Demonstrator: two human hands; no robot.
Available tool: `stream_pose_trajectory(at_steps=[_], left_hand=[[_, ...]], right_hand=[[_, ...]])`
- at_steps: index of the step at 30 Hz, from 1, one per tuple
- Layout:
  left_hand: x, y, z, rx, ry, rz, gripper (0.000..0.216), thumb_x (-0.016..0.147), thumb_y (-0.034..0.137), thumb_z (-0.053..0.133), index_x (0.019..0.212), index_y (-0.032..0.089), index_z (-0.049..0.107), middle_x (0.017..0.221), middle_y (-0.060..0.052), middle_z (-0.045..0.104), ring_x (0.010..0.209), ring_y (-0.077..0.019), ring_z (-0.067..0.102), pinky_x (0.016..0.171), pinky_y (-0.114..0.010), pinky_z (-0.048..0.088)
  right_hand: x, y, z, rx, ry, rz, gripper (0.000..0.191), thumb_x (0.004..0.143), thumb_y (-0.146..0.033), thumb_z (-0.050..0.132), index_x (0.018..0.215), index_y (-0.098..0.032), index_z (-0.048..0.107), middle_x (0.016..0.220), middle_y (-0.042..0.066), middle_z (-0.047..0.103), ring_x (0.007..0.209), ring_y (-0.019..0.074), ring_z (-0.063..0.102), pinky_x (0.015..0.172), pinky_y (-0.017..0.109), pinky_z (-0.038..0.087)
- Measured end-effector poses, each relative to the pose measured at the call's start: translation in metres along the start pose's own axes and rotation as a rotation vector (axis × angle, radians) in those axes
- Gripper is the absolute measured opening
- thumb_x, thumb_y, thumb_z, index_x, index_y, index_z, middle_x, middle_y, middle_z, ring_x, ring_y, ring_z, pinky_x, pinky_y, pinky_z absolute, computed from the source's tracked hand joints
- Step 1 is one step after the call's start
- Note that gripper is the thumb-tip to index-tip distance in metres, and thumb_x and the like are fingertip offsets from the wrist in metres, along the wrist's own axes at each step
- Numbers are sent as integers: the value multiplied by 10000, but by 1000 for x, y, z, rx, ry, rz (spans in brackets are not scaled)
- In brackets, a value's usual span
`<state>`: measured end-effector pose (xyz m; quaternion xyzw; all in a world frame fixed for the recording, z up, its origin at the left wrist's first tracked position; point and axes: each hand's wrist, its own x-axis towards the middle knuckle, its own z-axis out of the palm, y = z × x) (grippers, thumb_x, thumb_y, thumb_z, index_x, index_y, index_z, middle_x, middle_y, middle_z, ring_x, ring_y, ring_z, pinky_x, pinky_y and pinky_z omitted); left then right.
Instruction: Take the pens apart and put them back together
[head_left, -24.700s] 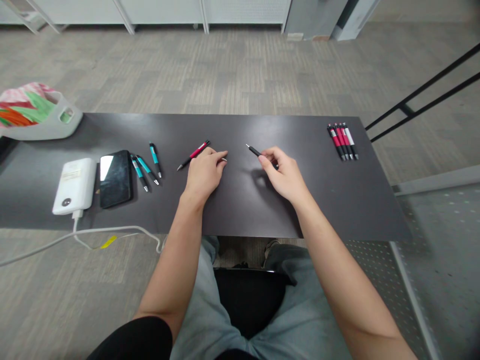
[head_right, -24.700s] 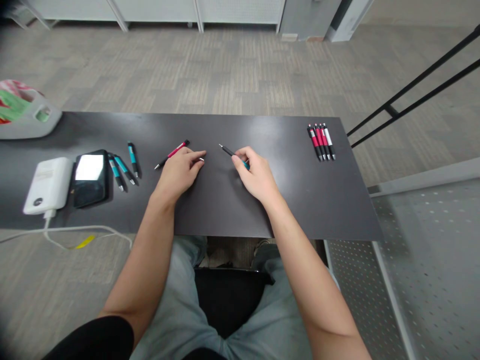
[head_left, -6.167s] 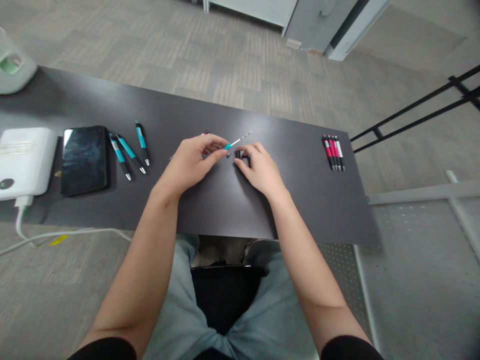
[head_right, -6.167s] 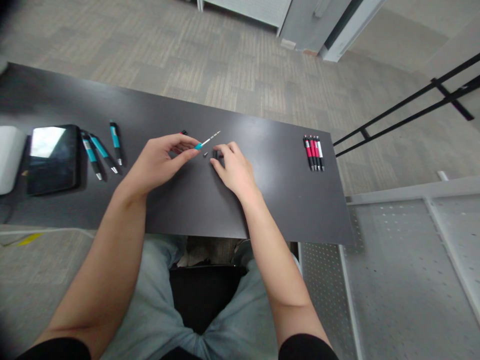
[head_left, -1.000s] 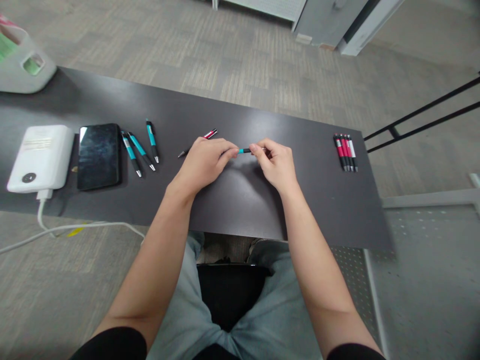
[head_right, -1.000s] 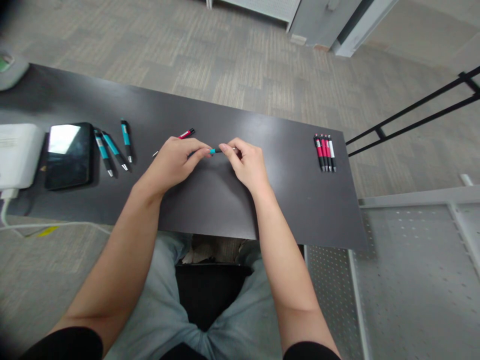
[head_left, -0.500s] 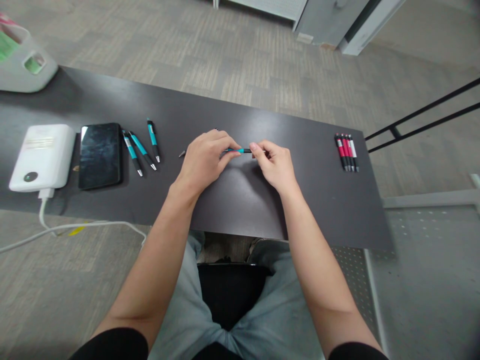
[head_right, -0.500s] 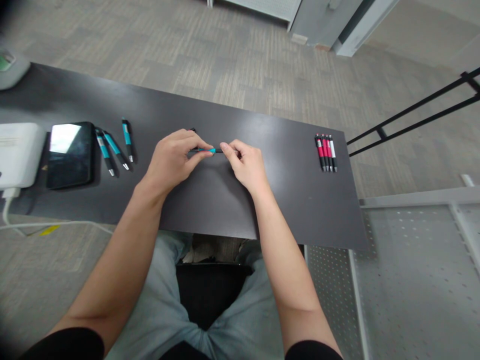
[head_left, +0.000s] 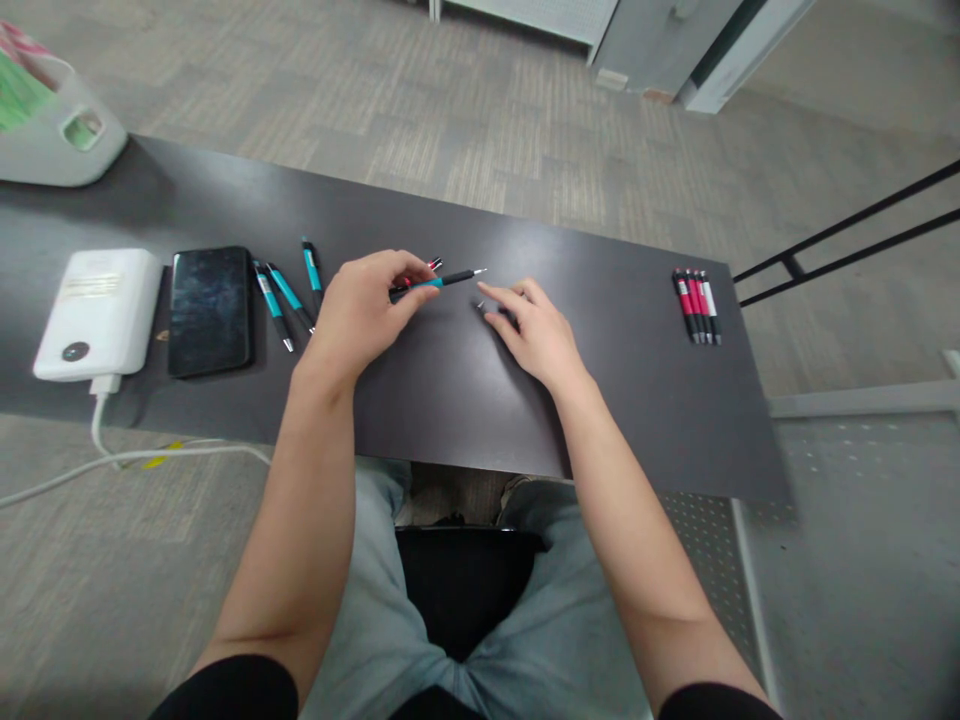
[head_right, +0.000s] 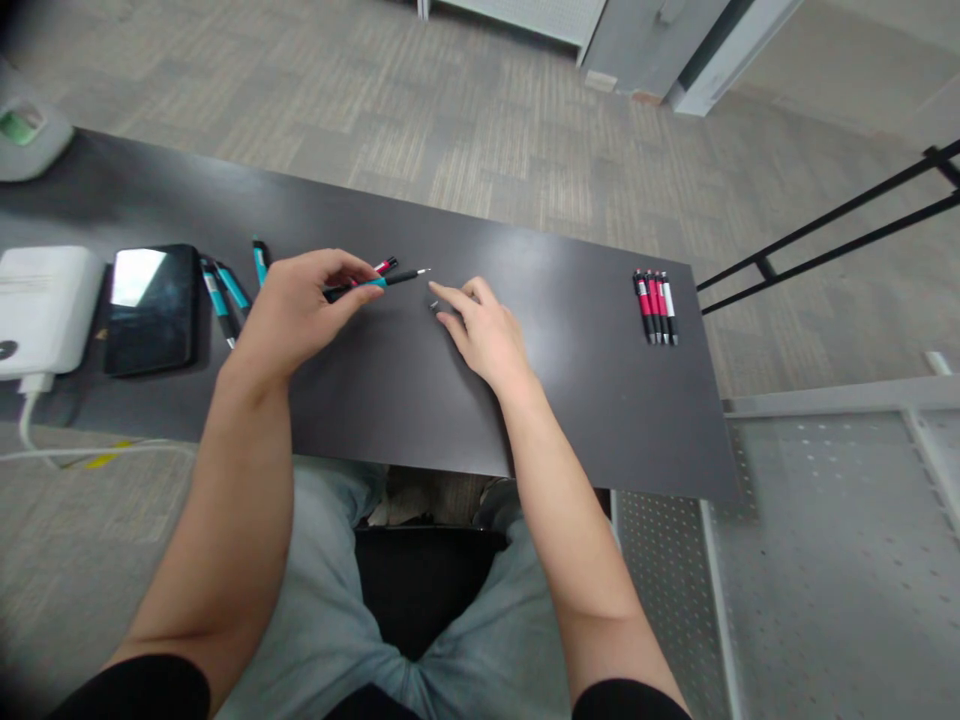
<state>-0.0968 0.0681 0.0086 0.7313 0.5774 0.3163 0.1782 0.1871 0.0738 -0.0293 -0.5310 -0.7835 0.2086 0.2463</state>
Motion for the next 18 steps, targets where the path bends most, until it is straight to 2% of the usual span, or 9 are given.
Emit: stream_pose_trajectory(at_steps=[2, 5, 8, 11, 13, 15, 18], left_hand=[[0, -2, 0, -9, -11, 1, 196, 1072, 328, 828, 1224, 277, 940, 1245, -67, 963, 1118, -321, 876, 1102, -436, 682], [1, -5, 3, -23, -15, 11, 189, 1062, 325, 835, 1210, 275, 940, 1247, -71, 966, 1117, -323, 880, 1083, -434, 684], [2, -7, 6, -35, -22, 19, 174, 1057, 316, 841, 1196, 271, 936, 1248, -73, 966, 1127, -321, 880, 1086, -430, 679], [3, -8, 8, -63, -40, 50, 148, 1060, 312, 848, 1174, 266, 929, 1219, -77, 959, 1127, -319, 880, 1077, -422, 674], [4, -7, 10, -80, -53, 78, 137, 1061, 315, 855, 1164, 263, 928, 1192, -81, 952, 1110, -316, 880, 1049, -416, 670], [4, -6, 12, -88, -59, 101, 138, 1067, 327, 855, 1161, 261, 931, 1175, -84, 947, 1099, -315, 879, 1030, -414, 667], [4, -5, 13, -88, -68, 120, 152, 1081, 348, 841, 1160, 262, 937, 1177, -86, 948, 1120, -319, 879, 1035, -416, 667]], right_hand=[[-2, -6, 0, -67, -22, 13, 378, 1219, -277, 727, 1554, -339, 891, 1459, 114, 782, 1204, 294, 791, 972, 405, 617], [-2, -8, 1, -54, -7, 24, 189, 1199, -283, 769, 1304, -304, 925, 1407, 107, 815, 1194, 300, 796, 978, 406, 616], [2, 3, 3, 97, 58, 37, 64, 1164, -311, 817, 1177, -281, 872, 1287, 84, 860, 1004, 257, 786, 951, 402, 629], [7, 18, 7, 376, 177, 81, 166, 1121, -431, 861, 1176, -276, 844, 1119, 48, 875, 790, 214, 734, 822, 386, 629], [10, 24, 8, 493, 247, 79, 268, 1058, -518, 923, 1155, -276, 859, 1056, 36, 874, 767, 211, 735, 765, 376, 605], [11, 27, 9, 532, 270, 55, 337, 1014, -588, 963, 1133, -280, 893, 1030, 34, 877, 773, 212, 745, 751, 373, 590], [11, 24, 8, 556, 242, 37, 400, 1025, -664, 945, 1153, -286, 934, 982, 35, 872, 754, 213, 746, 731, 372, 594]])
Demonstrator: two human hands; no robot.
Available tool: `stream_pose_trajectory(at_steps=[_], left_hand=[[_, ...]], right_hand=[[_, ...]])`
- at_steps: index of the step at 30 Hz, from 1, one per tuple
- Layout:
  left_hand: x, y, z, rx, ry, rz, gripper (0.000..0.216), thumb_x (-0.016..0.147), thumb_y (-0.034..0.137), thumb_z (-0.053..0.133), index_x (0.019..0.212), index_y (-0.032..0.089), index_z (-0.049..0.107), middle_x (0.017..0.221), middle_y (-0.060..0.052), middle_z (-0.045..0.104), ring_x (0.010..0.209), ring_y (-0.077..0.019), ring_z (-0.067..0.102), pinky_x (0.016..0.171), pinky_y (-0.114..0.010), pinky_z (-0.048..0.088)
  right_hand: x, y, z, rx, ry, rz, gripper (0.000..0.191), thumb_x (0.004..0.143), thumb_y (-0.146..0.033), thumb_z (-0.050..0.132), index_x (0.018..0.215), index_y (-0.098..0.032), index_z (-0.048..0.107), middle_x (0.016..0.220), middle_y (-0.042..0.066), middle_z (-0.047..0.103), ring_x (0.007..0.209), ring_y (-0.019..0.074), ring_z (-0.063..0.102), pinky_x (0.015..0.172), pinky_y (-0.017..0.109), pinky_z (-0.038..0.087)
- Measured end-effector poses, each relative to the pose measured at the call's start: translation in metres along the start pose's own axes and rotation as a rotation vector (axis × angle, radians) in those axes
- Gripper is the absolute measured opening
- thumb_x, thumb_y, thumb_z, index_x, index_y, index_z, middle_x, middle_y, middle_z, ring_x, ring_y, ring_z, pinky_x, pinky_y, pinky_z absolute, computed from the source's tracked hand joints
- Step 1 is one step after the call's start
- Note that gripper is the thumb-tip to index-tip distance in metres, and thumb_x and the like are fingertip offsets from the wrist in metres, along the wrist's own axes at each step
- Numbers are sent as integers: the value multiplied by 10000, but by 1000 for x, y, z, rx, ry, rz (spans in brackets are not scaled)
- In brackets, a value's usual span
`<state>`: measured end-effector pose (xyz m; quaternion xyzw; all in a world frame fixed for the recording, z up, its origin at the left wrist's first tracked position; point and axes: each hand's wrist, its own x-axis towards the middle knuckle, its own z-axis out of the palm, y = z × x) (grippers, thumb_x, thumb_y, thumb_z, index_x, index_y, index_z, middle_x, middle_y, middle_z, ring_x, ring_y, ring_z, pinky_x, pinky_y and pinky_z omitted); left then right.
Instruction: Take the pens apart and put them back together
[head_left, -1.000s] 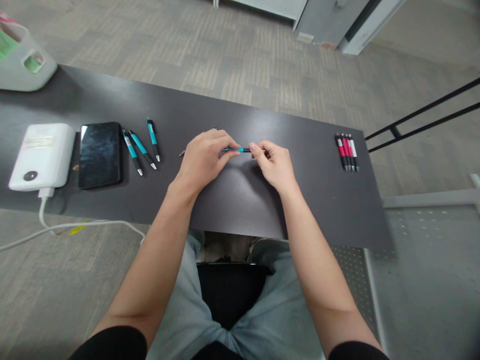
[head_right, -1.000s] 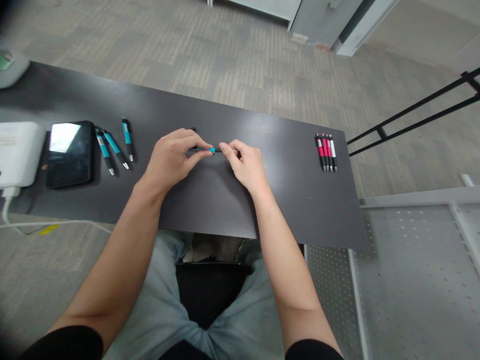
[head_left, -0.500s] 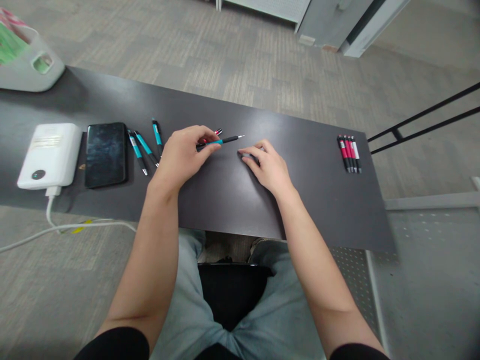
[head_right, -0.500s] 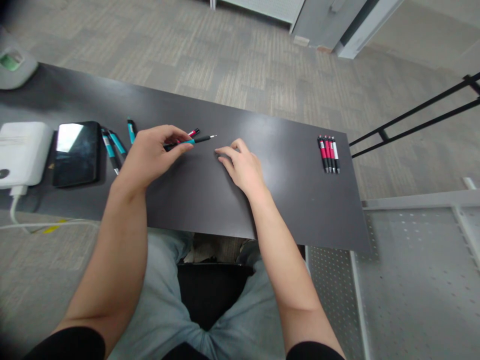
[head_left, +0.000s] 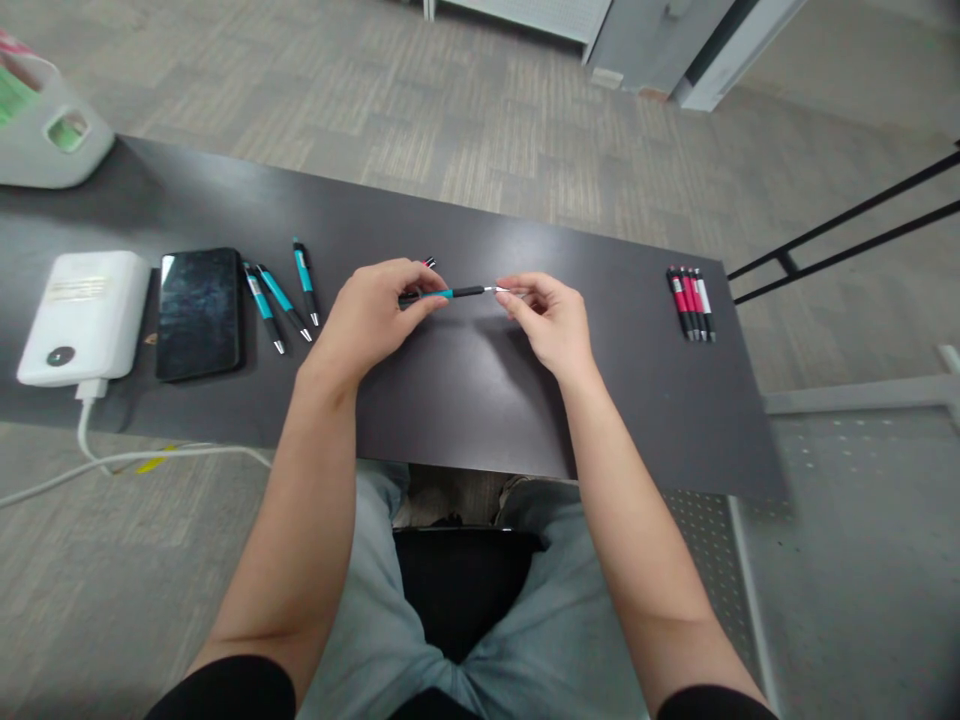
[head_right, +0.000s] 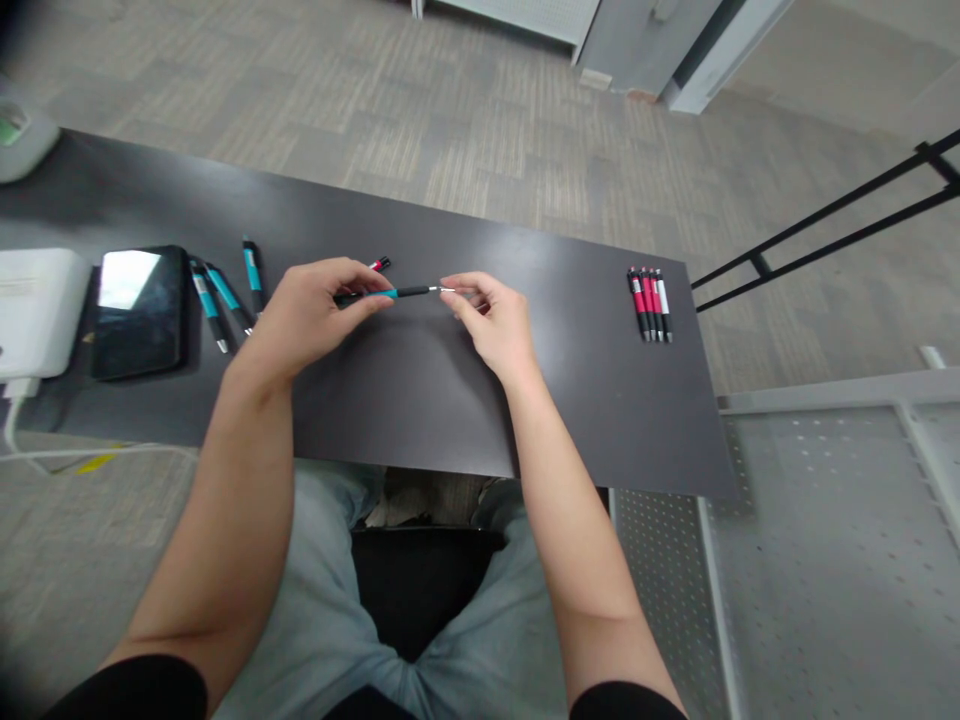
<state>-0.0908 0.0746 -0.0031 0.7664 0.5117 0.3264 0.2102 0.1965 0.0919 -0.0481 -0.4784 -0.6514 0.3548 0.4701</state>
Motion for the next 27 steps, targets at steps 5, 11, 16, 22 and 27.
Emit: stream_pose_trajectory(at_steps=[5, 11, 16, 22, 27], left_hand=[[1, 1, 1, -13, -19, 19, 156, 1076, 359, 845, 1146, 262, 944, 1171, -88, 944, 1122, -321, 875, 1036, -421, 661], [1, 2, 0, -37, -25, 32, 130, 1073, 342, 849, 1121, 260, 938, 1144, -86, 929, 1087, -310, 862, 1000, -407, 640], [1, 3, 1, -56, -33, 46, 133, 1061, 346, 871, 1129, 250, 933, 1097, -75, 908, 998, -286, 831, 966, -400, 645], [1, 5, 5, -83, -25, 75, 96, 1053, 331, 882, 1094, 251, 916, 1089, -65, 899, 991, -278, 825, 1028, -427, 665], [1, 9, 3, -70, 9, 41, 90, 1051, 316, 873, 1112, 269, 919, 1114, -81, 905, 1024, -299, 834, 982, -432, 674]], right_hand=[[0, -6, 1, 19, -52, -5, 399, 1023, -655, 951, 1168, -283, 948, 974, 41, 885, 734, 207, 734, 731, 371, 612], [-2, -10, -1, -22, -101, -10, 352, 1030, -613, 938, 1158, -285, 945, 962, 33, 878, 724, 197, 694, 717, 363, 580], [-4, -17, -1, -94, -131, -4, 355, 1080, -629, 867, 1103, -276, 900, 966, 31, 857, 745, 201, 663, 759, 374, 558], [-3, -24, 0, -215, -170, -19, 627, 1177, -835, 647, 904, -277, 735, 843, 31, 768, 796, 227, 660, 870, 386, 561], [-2, -26, -1, -180, -204, -39, 747, 1127, -1017, 563, 970, -300, 698, 945, 48, 787, 872, 257, 659, 931, 410, 579]])
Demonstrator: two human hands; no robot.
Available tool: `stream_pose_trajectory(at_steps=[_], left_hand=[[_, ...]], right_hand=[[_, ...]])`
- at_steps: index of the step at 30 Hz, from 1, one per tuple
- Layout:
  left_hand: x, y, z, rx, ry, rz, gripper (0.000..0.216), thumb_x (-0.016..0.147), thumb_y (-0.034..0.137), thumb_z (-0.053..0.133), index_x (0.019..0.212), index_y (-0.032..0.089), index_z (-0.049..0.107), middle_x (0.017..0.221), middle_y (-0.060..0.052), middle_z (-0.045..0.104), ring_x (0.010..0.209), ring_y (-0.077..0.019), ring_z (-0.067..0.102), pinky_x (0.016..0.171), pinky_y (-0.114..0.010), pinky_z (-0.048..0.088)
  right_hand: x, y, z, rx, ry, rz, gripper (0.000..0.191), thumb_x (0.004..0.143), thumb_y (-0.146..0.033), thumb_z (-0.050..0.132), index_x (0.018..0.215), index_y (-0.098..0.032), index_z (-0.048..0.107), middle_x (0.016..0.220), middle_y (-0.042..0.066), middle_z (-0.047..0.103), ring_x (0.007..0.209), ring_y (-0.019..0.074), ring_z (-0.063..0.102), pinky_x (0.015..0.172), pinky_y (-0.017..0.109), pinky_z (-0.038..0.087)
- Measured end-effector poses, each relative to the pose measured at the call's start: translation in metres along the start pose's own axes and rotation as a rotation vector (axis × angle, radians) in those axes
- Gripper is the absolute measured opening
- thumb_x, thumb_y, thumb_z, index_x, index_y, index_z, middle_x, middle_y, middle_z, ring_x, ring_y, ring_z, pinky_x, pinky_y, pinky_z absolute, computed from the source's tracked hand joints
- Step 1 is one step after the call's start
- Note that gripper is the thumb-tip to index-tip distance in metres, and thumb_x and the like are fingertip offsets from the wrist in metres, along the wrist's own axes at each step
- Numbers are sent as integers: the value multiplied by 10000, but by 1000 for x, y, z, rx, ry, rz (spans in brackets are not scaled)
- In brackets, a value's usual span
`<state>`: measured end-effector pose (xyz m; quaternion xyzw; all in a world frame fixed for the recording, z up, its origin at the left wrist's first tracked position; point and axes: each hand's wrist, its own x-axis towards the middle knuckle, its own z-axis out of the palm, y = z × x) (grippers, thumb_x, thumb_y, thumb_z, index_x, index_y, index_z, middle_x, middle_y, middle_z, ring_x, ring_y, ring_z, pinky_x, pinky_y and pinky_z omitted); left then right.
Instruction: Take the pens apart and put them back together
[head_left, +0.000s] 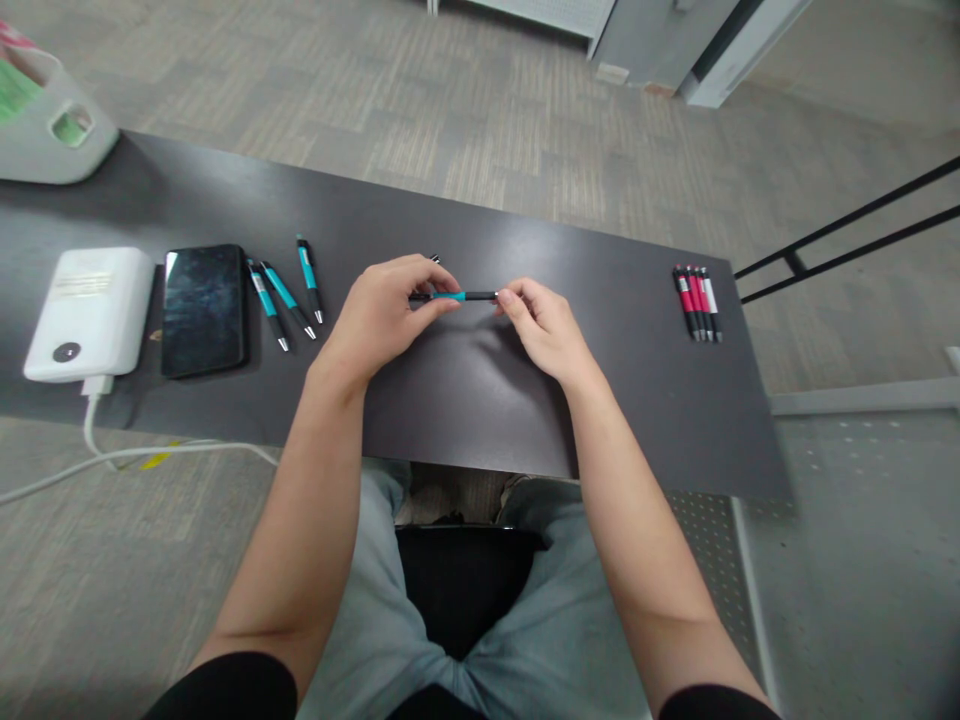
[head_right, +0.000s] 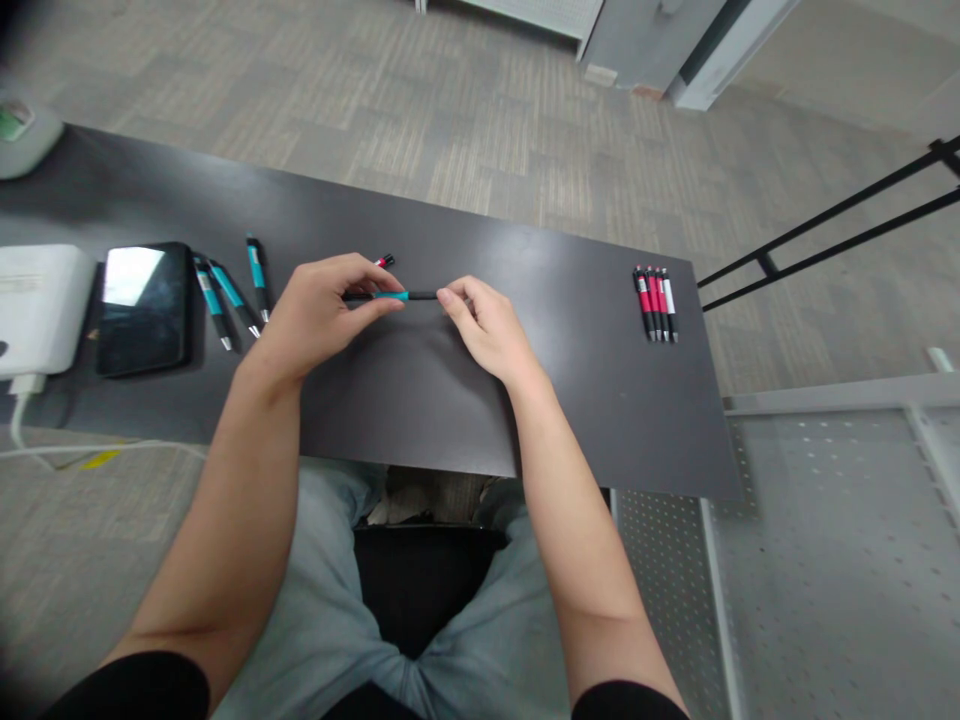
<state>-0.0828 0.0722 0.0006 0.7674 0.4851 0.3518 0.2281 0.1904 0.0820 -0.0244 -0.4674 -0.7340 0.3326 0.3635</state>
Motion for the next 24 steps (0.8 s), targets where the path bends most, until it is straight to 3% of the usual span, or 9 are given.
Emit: stream_pose_trajectory(at_steps=[4, 7, 10, 14, 17, 21, 24], left_hand=[[0, 1, 1, -13, -3, 2, 136, 1055, 356, 867, 1138, 259, 913, 1157, -98, 909, 1059, -310, 840, 1004, -446, 684], [1, -2, 5, -9, -38, -6, 268, 1061, 393, 861, 1277, 244, 916, 1289, -120, 926, 1190, -334, 858, 1119, -472, 672], [2, -4, 8, 15, -103, -36, 284, 1154, 416, 729, 1270, 249, 927, 1309, -122, 945, 1251, -343, 859, 1193, -489, 643], [2, -4, 8, 36, -83, -2, 205, 1109, 370, 766, 1171, 245, 916, 1199, -107, 928, 1137, -325, 843, 1132, -471, 646], [2, -4, 8, 27, -32, 30, 254, 1064, 391, 828, 1246, 227, 896, 1264, -118, 902, 1166, -324, 831, 1107, -454, 651], [2, -5, 10, 8, -102, 1, 359, 1204, 447, 635, 1297, 241, 914, 1324, -126, 932, 1263, -334, 846, 1183, -462, 631], [2, -4, 9, 37, -136, 2, 315, 1183, 424, 673, 1202, 260, 940, 1247, -112, 950, 1197, -336, 858, 1153, -461, 625]], right_hand=[[1, -3, 2, -3, -5, -51, 754, 1141, -1024, 525, 938, -306, 638, 920, 44, 722, 888, 266, 645, 949, 421, 570], [2, -6, 2, 13, 33, -93, 741, 1170, -993, 510, 913, -305, 606, 900, 39, 672, 877, 261, 638, 936, 420, 549], [2, -6, 1, 8, 51, -109, 738, 1173, -989, 513, 910, -305, 599, 897, 35, 651, 872, 258, 630, 940, 420, 540], [2, -6, 1, -12, 48, -100, 762, 1161, -1014, 494, 897, -305, 588, 877, 31, 632, 860, 256, 610, 921, 418, 534], [2, -7, 1, -15, 48, -89, 775, 1152, -1029, 486, 895, -306, 592, 872, 31, 624, 865, 259, 605, 934, 422, 542], [2, -8, 1, -17, 65, -75, 771, 1148, -1028, 495, 900, -308, 612, 874, 36, 623, 883, 267, 612, 951, 429, 557], [2, -7, 1, -14, 74, -87, 770, 1144, -1027, 508, 887, -307, 605, 868, 35, 614, 870, 265, 607, 935, 427, 557]])
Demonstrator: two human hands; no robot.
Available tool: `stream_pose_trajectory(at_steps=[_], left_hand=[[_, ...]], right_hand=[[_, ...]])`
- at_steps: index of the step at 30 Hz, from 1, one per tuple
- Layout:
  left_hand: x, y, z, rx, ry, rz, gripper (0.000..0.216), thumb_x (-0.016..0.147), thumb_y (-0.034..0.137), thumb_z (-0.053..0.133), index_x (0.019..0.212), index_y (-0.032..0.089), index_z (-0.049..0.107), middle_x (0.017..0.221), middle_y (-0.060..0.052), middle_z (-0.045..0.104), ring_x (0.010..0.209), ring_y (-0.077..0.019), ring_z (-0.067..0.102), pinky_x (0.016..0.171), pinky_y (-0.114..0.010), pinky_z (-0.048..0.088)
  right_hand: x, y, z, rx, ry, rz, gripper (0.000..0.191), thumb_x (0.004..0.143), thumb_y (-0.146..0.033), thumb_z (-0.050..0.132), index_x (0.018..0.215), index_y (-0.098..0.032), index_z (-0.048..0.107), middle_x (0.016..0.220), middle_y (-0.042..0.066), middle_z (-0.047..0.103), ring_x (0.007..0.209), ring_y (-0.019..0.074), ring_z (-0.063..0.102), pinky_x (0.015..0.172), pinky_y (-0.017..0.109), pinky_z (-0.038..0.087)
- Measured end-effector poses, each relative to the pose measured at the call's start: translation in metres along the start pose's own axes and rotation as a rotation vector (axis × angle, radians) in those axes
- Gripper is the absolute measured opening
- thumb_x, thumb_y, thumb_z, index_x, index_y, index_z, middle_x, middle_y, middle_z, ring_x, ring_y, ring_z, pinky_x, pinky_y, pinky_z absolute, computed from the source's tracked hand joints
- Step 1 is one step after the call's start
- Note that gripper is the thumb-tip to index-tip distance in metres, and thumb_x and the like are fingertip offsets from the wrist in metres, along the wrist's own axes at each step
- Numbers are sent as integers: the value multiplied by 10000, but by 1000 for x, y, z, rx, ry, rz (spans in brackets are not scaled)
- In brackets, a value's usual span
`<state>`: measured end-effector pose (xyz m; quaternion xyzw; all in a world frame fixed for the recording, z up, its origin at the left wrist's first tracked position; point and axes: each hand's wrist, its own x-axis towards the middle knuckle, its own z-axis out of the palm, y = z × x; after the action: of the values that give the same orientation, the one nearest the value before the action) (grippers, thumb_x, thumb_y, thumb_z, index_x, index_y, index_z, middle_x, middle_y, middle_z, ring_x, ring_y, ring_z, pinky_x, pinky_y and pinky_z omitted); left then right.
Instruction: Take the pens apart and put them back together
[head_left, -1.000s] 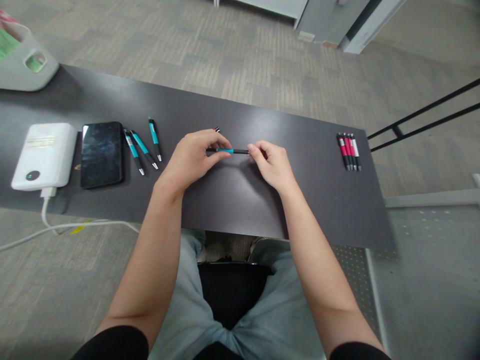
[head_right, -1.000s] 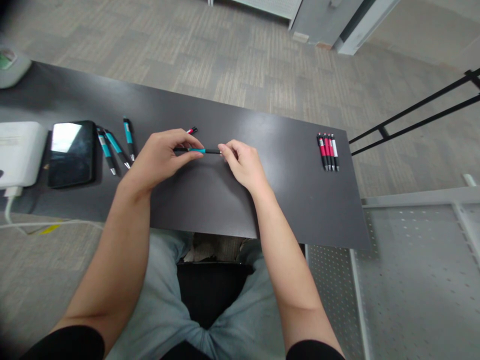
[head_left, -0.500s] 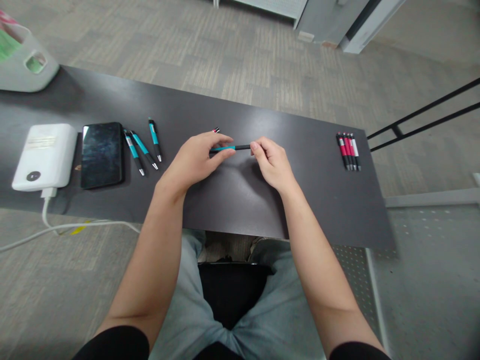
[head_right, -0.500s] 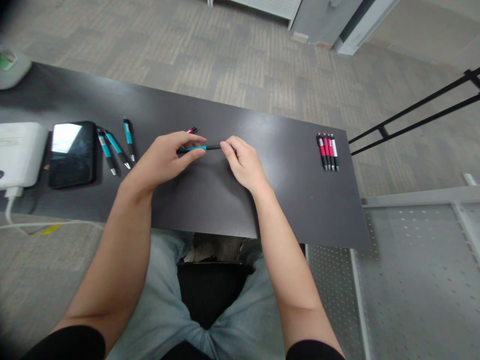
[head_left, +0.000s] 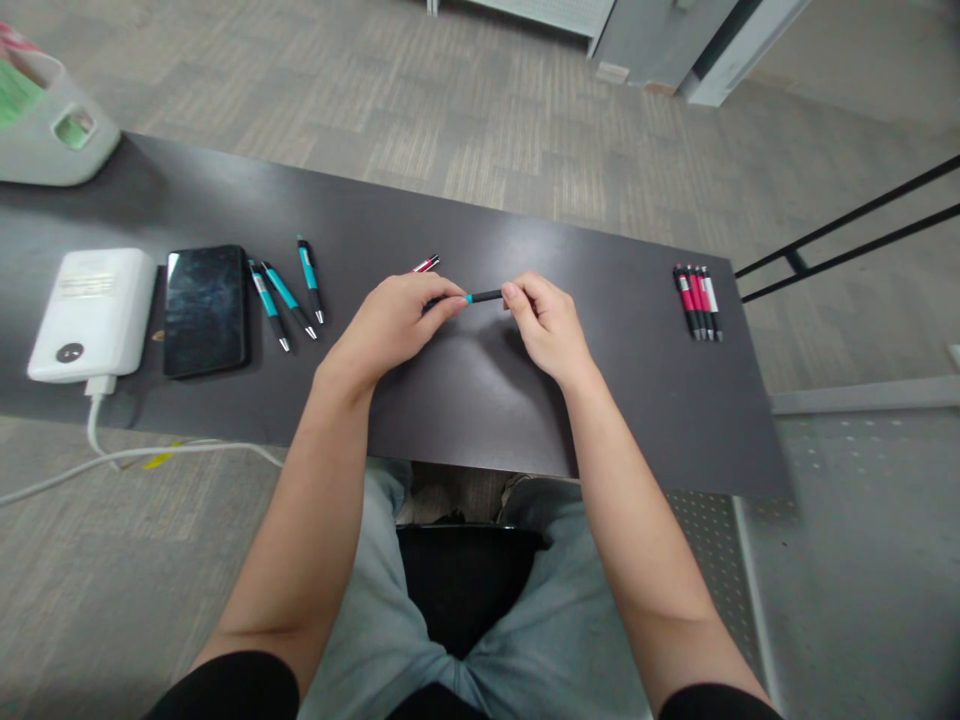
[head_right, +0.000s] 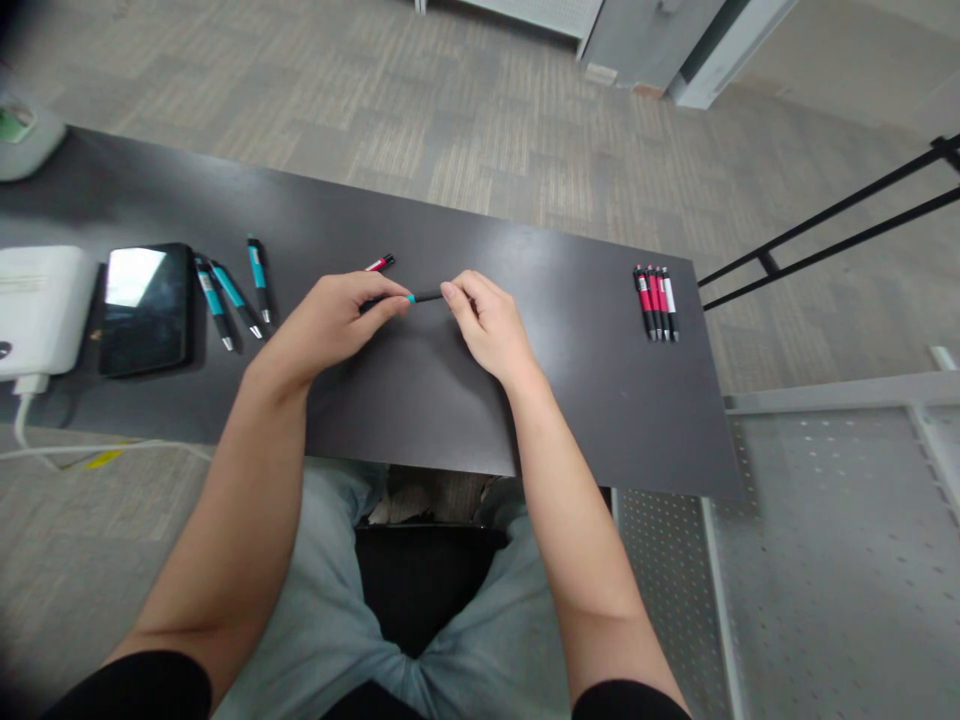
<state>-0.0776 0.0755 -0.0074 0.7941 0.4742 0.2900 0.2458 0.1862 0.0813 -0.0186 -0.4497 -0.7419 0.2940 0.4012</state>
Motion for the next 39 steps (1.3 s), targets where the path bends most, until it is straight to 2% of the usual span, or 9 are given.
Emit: stream_pose_trajectory(at_steps=[5, 9, 12, 18, 23, 28, 33, 36, 39], left_hand=[[-1, 4, -2, 118, 110, 8, 161, 1077, 334, 817, 1145, 266, 946, 1194, -105, 932, 1193, -360, 828, 1136, -505, 590], [0, 3, 1, 117, 60, -2, 262, 1166, 352, 718, 1259, 290, 956, 1286, -109, 947, 1242, -362, 829, 1151, -510, 574], [1, 2, 3, 131, 28, 14, 314, 1191, 343, 662, 1246, 276, 964, 1269, -120, 951, 1234, -369, 825, 1125, -515, 577], [0, 2, 2, 124, 117, 43, 187, 1127, 310, 760, 1183, 255, 930, 1183, -105, 909, 1189, -345, 784, 1106, -486, 593], [-1, 2, 4, 137, 121, 54, 99, 1096, 267, 805, 1131, 258, 897, 1129, -95, 875, 1148, -346, 770, 1063, -478, 602], [-2, 4, 6, 147, 155, 77, 62, 1093, 254, 808, 1083, 236, 867, 1160, -114, 877, 1143, -353, 779, 1056, -490, 597], [-1, 8, 7, 120, 177, 35, 21, 1077, 247, 823, 1068, 246, 842, 1158, -110, 891, 1142, -350, 791, 1066, -500, 605], [1, 15, 13, -18, 169, -2, 122, 1075, 265, 827, 1195, 250, 841, 1190, -88, 904, 1093, -302, 818, 1007, -444, 637], [4, 26, 21, -148, 168, 9, 216, 1085, 274, 796, 1296, 238, 830, 1245, -90, 914, 1085, -264, 839, 930, -380, 652]], right_hand=[[0, 1, 1, -25, -24, 24, 799, 1130, -1054, 486, 864, -307, 586, 839, 28, 596, 855, 264, 589, 927, 427, 554], [0, 1, 2, -18, -11, 29, 798, 1126, -1058, 483, 874, -309, 591, 850, 31, 597, 873, 269, 595, 941, 428, 556], [1, 0, 1, -8, -11, 8, 785, 1125, -1051, 499, 881, -311, 591, 857, 32, 604, 870, 270, 598, 934, 430, 546], [1, -2, 1, -15, -39, 34, 809, 1107, -1080, 483, 868, -312, 564, 836, 25, 594, 857, 266, 592, 936, 425, 548], [0, -1, 3, -8, -36, 53, 811, 1106, -1078, 501, 860, -307, 564, 808, 13, 571, 843, 258, 590, 901, 410, 543], [-1, -1, 3, 9, -38, 76, 809, 1109, -1069, 524, 846, -304, 545, 777, 0, 530, 828, 246, 570, 866, 399, 523], [-2, -4, 8, 55, 11, 77, 820, 1105, -1069, 543, 828, -298, 518, 773, -14, 492, 767, 216, 505, 800, 397, 470], [-5, -3, 12, 142, 68, 89, 765, 1058, -1058, 660, 915, -311, 580, 770, -35, 481, 703, 199, 454, 701, 388, 427], [-7, 0, 14, 207, 110, 92, 675, 998, -969, 845, 1130, -329, 675, 853, -32, 603, 656, 185, 449, 643, 393, 441]])
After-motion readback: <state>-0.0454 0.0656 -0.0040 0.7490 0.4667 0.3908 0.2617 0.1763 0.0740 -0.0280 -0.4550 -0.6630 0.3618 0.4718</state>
